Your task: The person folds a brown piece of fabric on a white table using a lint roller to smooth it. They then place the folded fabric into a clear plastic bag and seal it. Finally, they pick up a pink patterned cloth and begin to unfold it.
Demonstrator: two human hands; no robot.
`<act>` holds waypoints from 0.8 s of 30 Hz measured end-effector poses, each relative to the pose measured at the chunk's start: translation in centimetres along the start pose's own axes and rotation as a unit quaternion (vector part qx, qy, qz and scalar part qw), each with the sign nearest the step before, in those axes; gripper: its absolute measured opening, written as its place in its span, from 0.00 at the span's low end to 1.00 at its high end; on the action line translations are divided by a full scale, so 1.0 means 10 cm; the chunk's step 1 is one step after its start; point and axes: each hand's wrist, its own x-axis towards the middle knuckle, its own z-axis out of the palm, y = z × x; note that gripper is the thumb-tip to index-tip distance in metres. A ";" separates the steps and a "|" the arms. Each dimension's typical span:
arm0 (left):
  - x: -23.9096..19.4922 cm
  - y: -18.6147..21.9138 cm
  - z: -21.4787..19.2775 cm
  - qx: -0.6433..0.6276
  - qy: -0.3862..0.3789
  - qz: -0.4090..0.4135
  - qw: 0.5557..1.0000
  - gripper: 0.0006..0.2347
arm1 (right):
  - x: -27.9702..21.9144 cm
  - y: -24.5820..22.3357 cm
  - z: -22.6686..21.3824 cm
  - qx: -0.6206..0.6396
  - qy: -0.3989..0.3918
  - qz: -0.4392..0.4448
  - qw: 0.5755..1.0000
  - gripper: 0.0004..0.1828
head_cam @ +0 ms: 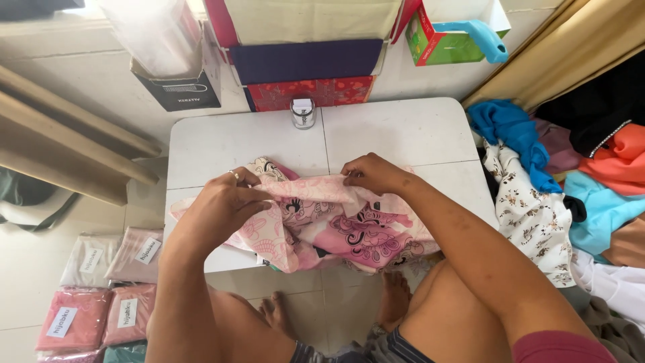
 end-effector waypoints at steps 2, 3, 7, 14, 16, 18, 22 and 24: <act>-0.02 -0.05 0.00 0.001 0.004 -0.002 1.000 0.05 | -0.13 -0.21 -0.09 -0.044 0.009 -0.005 0.999 0.09; -0.02 -0.11 0.02 0.005 0.009 -0.016 1.000 0.06 | -0.15 -0.24 -0.13 -0.033 0.023 -0.006 0.999 0.09; -0.01 -0.33 0.07 -0.005 0.042 -0.031 0.999 0.06 | -0.06 0.03 -0.29 -0.022 0.100 -0.017 0.995 0.08; 0.02 -0.22 0.02 0.061 0.103 -0.020 0.993 0.05 | -0.45 -0.17 -0.65 -0.039 0.170 -0.022 0.984 0.10; 0.03 -0.26 0.05 0.084 0.204 0.007 0.975 0.04 | -0.62 -0.33 -0.71 -0.011 0.176 -0.070 0.982 0.06; 0.02 -0.23 0.05 0.091 0.243 0.005 0.966 0.04 | -0.72 -0.44 -0.66 0.000 0.155 -0.115 0.981 0.07; 0.08 -0.33 0.08 0.129 0.344 -0.001 0.930 0.04 | -0.78 -0.39 -0.53 0.078 0.045 -0.102 0.991 0.08; 0.08 -0.42 0.08 0.135 0.361 0.001 0.923 0.05 | -0.76 -0.29 -0.50 0.100 0.034 -0.090 0.990 0.07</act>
